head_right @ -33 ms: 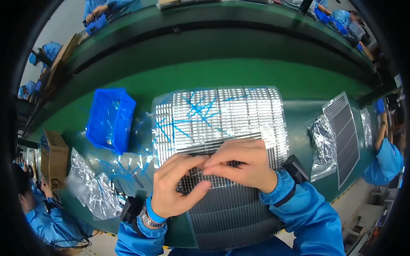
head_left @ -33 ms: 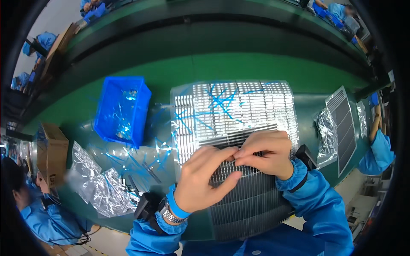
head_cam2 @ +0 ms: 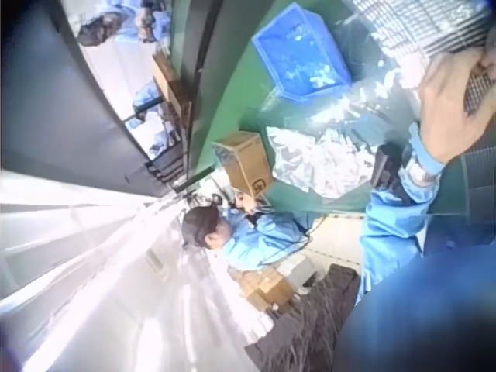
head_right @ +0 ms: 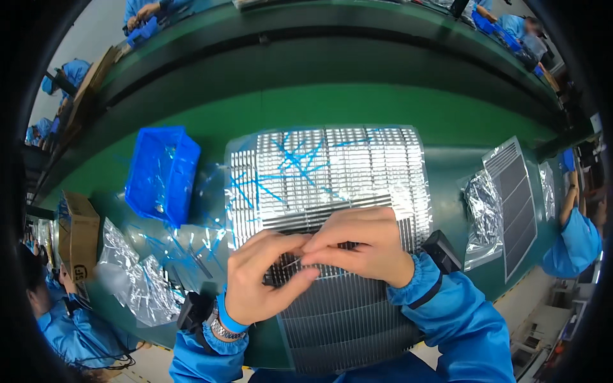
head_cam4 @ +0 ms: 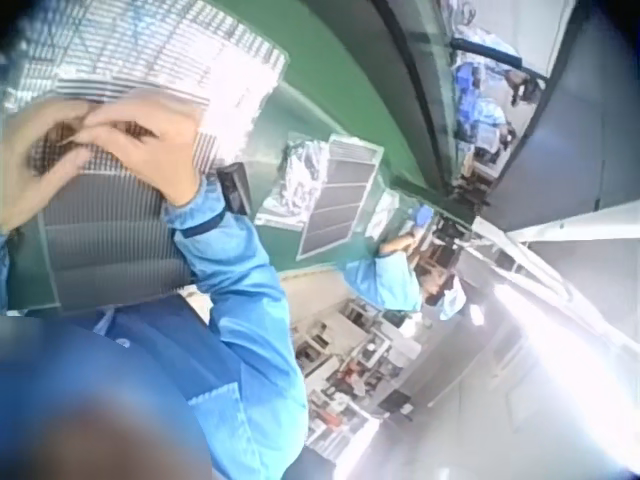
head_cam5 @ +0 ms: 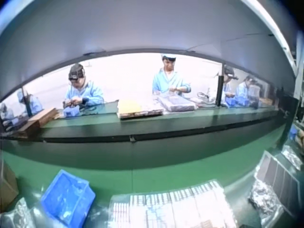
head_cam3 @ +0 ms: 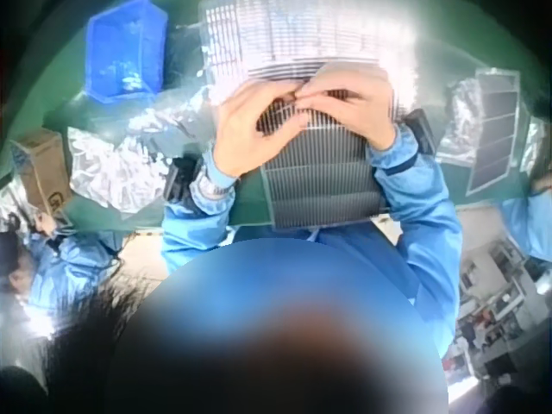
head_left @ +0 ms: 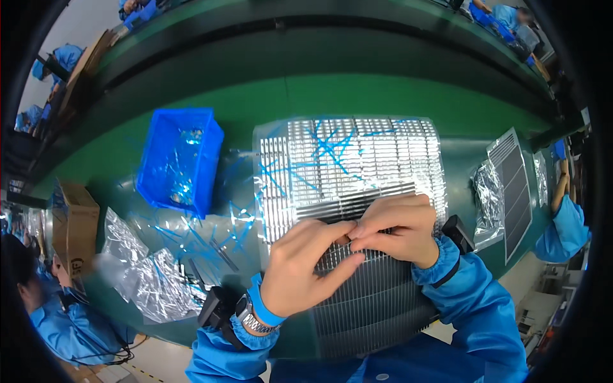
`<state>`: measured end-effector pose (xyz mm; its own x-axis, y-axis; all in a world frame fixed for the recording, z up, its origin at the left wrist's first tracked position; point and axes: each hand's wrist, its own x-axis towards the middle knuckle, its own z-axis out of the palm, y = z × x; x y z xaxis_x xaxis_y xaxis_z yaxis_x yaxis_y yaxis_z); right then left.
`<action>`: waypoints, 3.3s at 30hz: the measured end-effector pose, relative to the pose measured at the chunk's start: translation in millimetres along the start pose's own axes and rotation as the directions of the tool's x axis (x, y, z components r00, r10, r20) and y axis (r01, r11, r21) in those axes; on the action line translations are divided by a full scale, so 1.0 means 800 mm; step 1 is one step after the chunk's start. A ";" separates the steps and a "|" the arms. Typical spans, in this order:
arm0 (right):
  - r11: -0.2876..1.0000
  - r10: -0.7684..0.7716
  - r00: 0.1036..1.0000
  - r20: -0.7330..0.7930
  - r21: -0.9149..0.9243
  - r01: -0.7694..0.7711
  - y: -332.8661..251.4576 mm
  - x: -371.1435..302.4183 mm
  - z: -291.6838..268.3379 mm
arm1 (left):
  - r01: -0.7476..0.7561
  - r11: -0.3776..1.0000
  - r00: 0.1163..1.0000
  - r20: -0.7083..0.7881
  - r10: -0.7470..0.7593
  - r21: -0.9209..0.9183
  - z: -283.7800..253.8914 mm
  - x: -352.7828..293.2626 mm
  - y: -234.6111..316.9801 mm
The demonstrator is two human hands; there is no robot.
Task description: The worker is aligning and inserting small LED or plastic strips into a grid plate on a manufacturing assembly line.
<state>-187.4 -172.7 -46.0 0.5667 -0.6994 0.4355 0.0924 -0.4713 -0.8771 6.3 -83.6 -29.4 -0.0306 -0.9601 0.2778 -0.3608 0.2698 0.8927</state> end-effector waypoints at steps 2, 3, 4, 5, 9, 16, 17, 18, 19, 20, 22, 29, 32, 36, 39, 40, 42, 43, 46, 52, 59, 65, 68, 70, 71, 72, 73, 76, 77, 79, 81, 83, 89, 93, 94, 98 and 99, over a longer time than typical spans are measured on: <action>0.999 0.004 1.000 0.015 0.042 -0.005 0.007 -0.003 -0.001 | -0.055 0.998 0.997 -0.045 0.056 0.036 0.006 -0.001 -0.007; 0.999 -0.027 0.999 0.021 0.043 0.026 0.011 -0.001 -0.003 | -0.046 0.999 0.998 -0.045 0.047 0.028 0.006 -0.002 -0.010; 0.997 -0.060 0.998 0.028 0.045 0.059 0.012 -0.001 -0.004 | -0.048 0.998 0.998 -0.042 0.049 0.030 0.004 -0.004 -0.011; 0.998 -0.054 0.998 0.030 0.043 0.053 0.011 -0.002 -0.004 | -0.054 0.998 0.998 -0.039 0.055 0.032 0.003 -0.003 -0.012; 0.995 0.093 0.994 0.060 -0.030 -0.092 0.005 -0.005 -0.008 | -0.031 0.997 0.999 -0.034 0.033 0.064 0.006 0.000 -0.008; 0.996 0.068 0.994 0.083 0.061 -0.073 0.011 -0.005 0.003 | -0.019 0.987 0.993 -0.111 0.037 0.157 0.006 -0.005 -0.005; 0.996 0.074 0.994 0.079 0.046 -0.078 0.009 -0.004 0.003 | -0.009 0.985 0.993 -0.115 0.029 0.174 0.002 -0.006 -0.003; 0.996 0.080 0.993 0.085 0.019 -0.082 0.008 -0.003 0.002 | -0.005 0.984 0.993 -0.113 0.026 0.177 0.001 -0.006 -0.003; 0.996 0.085 0.992 0.092 -0.005 -0.085 0.007 -0.003 0.000 | -0.010 0.986 0.994 -0.109 0.028 0.167 0.003 -0.005 -0.005; 0.996 0.087 0.992 0.095 -0.020 -0.085 0.006 -0.002 -0.001 | -0.017 0.986 0.993 -0.112 0.035 0.164 0.003 -0.004 -0.006; 0.998 0.066 0.994 0.085 -0.017 -0.064 0.008 -0.002 0.002 | -0.023 0.987 0.993 -0.109 0.041 0.161 0.003 -0.003 -0.005; 0.998 0.064 0.990 0.125 -0.029 -0.061 0.011 -0.001 0.002 | 0.015 0.993 0.994 -0.112 -0.002 0.116 0.002 -0.002 -0.005; 0.997 0.059 0.990 0.126 -0.056 -0.052 0.004 -0.001 -0.001 | 0.015 0.996 0.995 -0.101 -0.005 0.093 0.004 0.000 -0.004; 0.996 0.063 0.984 0.165 -0.067 -0.053 0.003 -0.001 0.000 | 0.022 0.995 0.995 -0.097 -0.013 0.094 0.002 -0.004 0.000; 0.996 0.054 0.984 0.171 -0.077 -0.041 0.006 -0.003 -0.002 | -0.003 0.997 0.995 -0.098 0.011 0.079 0.005 -0.003 -0.008; 0.995 0.069 0.983 0.169 -0.086 -0.055 0.006 -0.004 -0.002 | -0.010 0.998 0.996 -0.088 0.016 0.070 0.005 -0.003 -0.010; 0.994 0.073 0.983 0.169 -0.090 -0.059 0.006 -0.003 -0.002 | -0.021 0.997 0.997 -0.076 0.026 0.069 0.004 -0.003 -0.011; 0.995 0.073 0.982 0.175 -0.085 -0.059 0.006 -0.003 -0.002 | -0.015 0.997 0.996 -0.082 0.021 0.072 0.003 -0.004 -0.011; 0.994 0.065 0.982 0.175 -0.097 -0.049 0.006 -0.001 -0.002 | -0.014 0.998 0.997 -0.080 0.018 0.055 0.002 -0.004 -0.011; 0.991 0.106 0.974 0.202 -0.101 -0.087 0.004 0.000 -0.002 | -0.015 0.999 0.998 -0.060 0.017 0.034 0.000 -0.004 -0.013; 0.991 0.088 0.978 0.189 -0.113 -0.068 0.002 -0.001 -0.003 | -0.004 0.998 0.998 -0.059 0.008 0.070 -0.001 -0.005 -0.011; 0.992 0.094 0.977 0.190 -0.096 -0.077 0.006 -0.002 -0.004 | 0.003 0.999 0.999 -0.046 -0.001 0.041 0.001 -0.004 -0.011; 0.993 0.118 0.974 0.195 -0.044 -0.112 0.005 -0.002 -0.008 | 0.006 0.998 1.000 -0.026 -0.007 -0.061 -0.001 -0.002 -0.016; 0.988 0.151 0.968 0.202 -0.009 -0.152 0.006 -0.003 -0.009 | 0.011 0.991 1.000 -0.003 -0.012 -0.130 -0.005 -0.001 -0.018; 0.987 0.155 0.970 0.190 0.015 -0.161 0.008 -0.003 -0.009 | 0.077 0.974 0.996 0.067 -0.064 -0.211 -0.008 -0.001 -0.018; 0.985 0.159 0.971 0.177 0.039 -0.169 0.009 -0.004 -0.009 | 0.147 0.947 0.984 0.141 -0.110 -0.286 -0.010 -0.001 -0.017; 0.985 0.160 0.971 0.178 0.040 -0.170 0.010 -0.004 -0.010 | 0.148 0.947 0.984 0.141 -0.112 -0.286 -0.011 -0.001 -0.015; 0.980 0.185 0.970 0.160 0.042 -0.194 0.011 -0.002 -0.010 | 0.246 0.895 0.960 0.224 -0.170 -0.372 -0.013 -0.003 -0.015; 0.980 0.198 0.965 0.173 0.001 -0.201 0.008 0.000 -0.010 | 0.206 0.880 0.972 0.193 -0.134 -0.429 -0.011 -0.004 -0.019; 0.977 0.212 0.960 0.185 -0.042 -0.207 0.003 0.002 -0.010 | 0.164 0.859 0.982 0.160 -0.097 -0.485 -0.011 -0.004 -0.022; 0.976 0.213 0.952 0.219 -0.098 -0.196 -0.001 0.004 -0.009 | 0.118 0.840 0.984 0.175 -0.027 -0.530 -0.013 -0.002 -0.022; 0.986 0.160 0.961 0.225 -0.078 -0.146 0.010 0.001 -0.008 | 0.222 0.778 0.969 0.224 -0.107 -0.588 -0.011 -0.006 -0.015; 0.984 0.168 0.982 0.081 -0.078 -0.162 -0.002 -0.002 -0.007 | 0.275 0.762 0.961 0.149 -0.233 -0.586 -0.010 -0.014 -0.019; 0.982 -0.053 0.999 0.010 -0.181 0.054 -0.001 -0.004 -0.008 | 0.289 0.791 0.955 0.101 -0.279 -0.539 -0.007 -0.012 -0.016; 0.975 -0.036 0.999 -0.005 -0.219 0.034 -0.001 -0.005 -0.008 | 0.286 0.794 0.956 0.099 -0.278 -0.536 -0.008 -0.012 -0.017; 0.970 0.019 0.998 -0.053 -0.239 -0.031 -0.005 -0.003 -0.006 | 0.294 0.760 0.952 0.105 -0.288 -0.580 -0.008 -0.013 -0.021; 0.971 0.018 0.998 -0.055 -0.239 -0.030 -0.005 -0.003 -0.007 | 0.286 0.751 0.954 0.101 -0.284 -0.595 -0.008 -0.013 -0.021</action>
<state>-193.3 -172.1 -42.5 0.5228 -0.7360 0.4302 -0.1234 -0.5646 -0.8161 18.7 -77.8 -45.0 -0.0205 -0.9995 -0.0242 0.2751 -0.0289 0.9610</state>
